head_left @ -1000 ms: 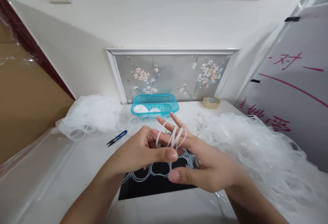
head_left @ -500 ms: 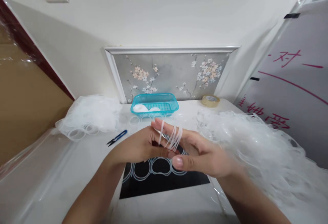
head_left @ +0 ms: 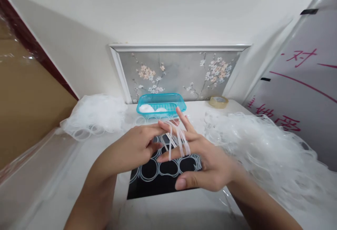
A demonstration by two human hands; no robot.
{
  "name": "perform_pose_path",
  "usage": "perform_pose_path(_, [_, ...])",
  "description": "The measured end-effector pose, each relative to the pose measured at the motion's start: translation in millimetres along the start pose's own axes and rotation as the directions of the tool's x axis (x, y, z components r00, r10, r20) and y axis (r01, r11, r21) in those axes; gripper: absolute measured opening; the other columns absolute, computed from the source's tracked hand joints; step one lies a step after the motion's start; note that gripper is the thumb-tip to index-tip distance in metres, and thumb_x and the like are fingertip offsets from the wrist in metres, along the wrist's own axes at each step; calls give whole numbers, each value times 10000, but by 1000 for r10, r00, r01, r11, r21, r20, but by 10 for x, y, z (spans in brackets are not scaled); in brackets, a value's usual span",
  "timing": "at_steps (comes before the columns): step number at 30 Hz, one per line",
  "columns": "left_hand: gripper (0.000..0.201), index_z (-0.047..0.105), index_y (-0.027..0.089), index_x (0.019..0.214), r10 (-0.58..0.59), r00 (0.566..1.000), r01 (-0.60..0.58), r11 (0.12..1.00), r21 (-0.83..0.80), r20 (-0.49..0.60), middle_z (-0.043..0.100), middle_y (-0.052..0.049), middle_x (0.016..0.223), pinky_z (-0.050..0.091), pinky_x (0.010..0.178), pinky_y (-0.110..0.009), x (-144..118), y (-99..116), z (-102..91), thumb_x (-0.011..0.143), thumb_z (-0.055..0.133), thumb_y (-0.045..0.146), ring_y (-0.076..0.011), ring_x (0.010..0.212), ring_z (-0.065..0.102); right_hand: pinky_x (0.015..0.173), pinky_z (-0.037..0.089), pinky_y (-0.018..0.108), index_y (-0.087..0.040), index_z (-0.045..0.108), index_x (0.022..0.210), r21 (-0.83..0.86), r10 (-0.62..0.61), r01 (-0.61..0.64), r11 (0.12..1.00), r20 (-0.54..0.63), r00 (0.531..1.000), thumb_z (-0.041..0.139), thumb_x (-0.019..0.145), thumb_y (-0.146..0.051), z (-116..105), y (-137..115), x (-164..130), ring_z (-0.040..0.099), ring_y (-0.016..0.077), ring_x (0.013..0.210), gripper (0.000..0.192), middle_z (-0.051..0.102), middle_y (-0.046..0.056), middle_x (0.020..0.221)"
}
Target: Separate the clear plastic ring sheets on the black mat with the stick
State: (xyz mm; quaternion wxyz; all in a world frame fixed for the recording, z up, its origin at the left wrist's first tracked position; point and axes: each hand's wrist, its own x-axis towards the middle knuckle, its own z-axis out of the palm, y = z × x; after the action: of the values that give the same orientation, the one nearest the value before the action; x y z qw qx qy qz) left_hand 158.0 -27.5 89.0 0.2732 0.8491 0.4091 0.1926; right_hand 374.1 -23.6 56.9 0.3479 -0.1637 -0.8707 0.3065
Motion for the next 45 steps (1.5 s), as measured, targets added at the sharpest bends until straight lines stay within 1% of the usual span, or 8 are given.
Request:
perform_pose_path(11, [422, 595, 188, 1263, 66, 997, -76, 954, -291, -43, 347, 71, 526, 277, 443, -187, -141, -30, -136, 843, 622, 229, -82, 474, 300, 1097, -178, 642, -347, 643, 1167, -314, 46, -103, 944, -184, 982, 662, 806, -365, 171, 48, 12, 186, 324, 1439, 362, 675, -35, 1186])
perform_pose_path(18, [258, 742, 189, 1009, 144, 966, 24, 776, -630, 213, 711, -76, 835, 401, 443, -169, 75, -67, 8, 774, 742, 297, -68, 480, 492, 1169, 163, 548, -372, 259, 1478, 134, 188, -170, 976, -140, 972, 566, 851, -190, 13, 47, -111, 134, 252, 1455, 722, 268, -23, 1549])
perform_pose_path(24, [132, 771, 222, 899, 70, 966, 88, 815, -572, 249, 733, -58, 796, 542, 655, -225, 155, -208, -66, 786, 739, 282, -160, 733, 679, 1157, 217, 487, -387, 360, 1431, 500, 96, -51, 865, -64, 993, 654, 798, -223, -12, 13, -103, 193, 236, 1438, 718, 271, -27, 1548])
perform_pose_path(33, [93, 774, 253, 869, 19, 975, 99, 854, -511, 222, 731, -38, 872, 514, 672, -233, 70, -141, -126, 794, 720, 257, -173, 805, 671, 1141, 282, 483, -369, 343, 1445, 395, 168, -117, 911, -96, 981, 610, 829, -277, 98, 93, -73, 283, 239, 1417, 678, 320, -27, 1530])
perform_pose_path(36, [122, 764, 224, 915, 52, 967, 40, 936, -351, 249, 676, -3, 729, 422, 573, -198, 104, -104, -30, 824, 695, 268, -123, 652, 592, 1104, 330, 527, -369, 544, 1314, 114, 201, -173, 978, -325, 924, 552, 877, -265, 212, 154, -12, 441, 258, 1312, 450, 586, -4, 1322])
perform_pose_path(40, [260, 724, 190, 998, 61, 970, -26, 988, -149, 237, 406, 74, 517, 233, 436, -202, 189, -157, 162, 768, 756, 309, -69, 447, 312, 688, 569, 414, -278, 750, 1001, 253, 430, -351, 902, -607, 668, 653, 806, -363, 331, 368, 120, 628, 196, 697, 234, 723, 41, 897])
perform_pose_path(42, [461, 658, 203, 1156, 18, 976, 23, 983, -183, 217, 296, 94, 508, 190, 415, -210, 225, -265, 206, 739, 780, 361, -76, 437, 246, 480, 528, 324, -227, 745, 993, 566, 643, -338, 752, -516, 566, 685, 765, -447, 344, 517, 204, 519, 112, 480, 322, 724, 54, 917])
perform_pose_path(45, [645, 532, 216, 1319, -40, 988, 80, 959, -273, 148, 238, 99, 522, 183, 417, -216, 291, -495, 202, 755, 760, 428, -87, 446, 223, 540, 563, 290, -195, 690, 1075, 846, 747, -158, 509, -343, 570, 628, 804, -512, 350, 761, 376, 591, 107, 555, 421, 695, 92, 1106])
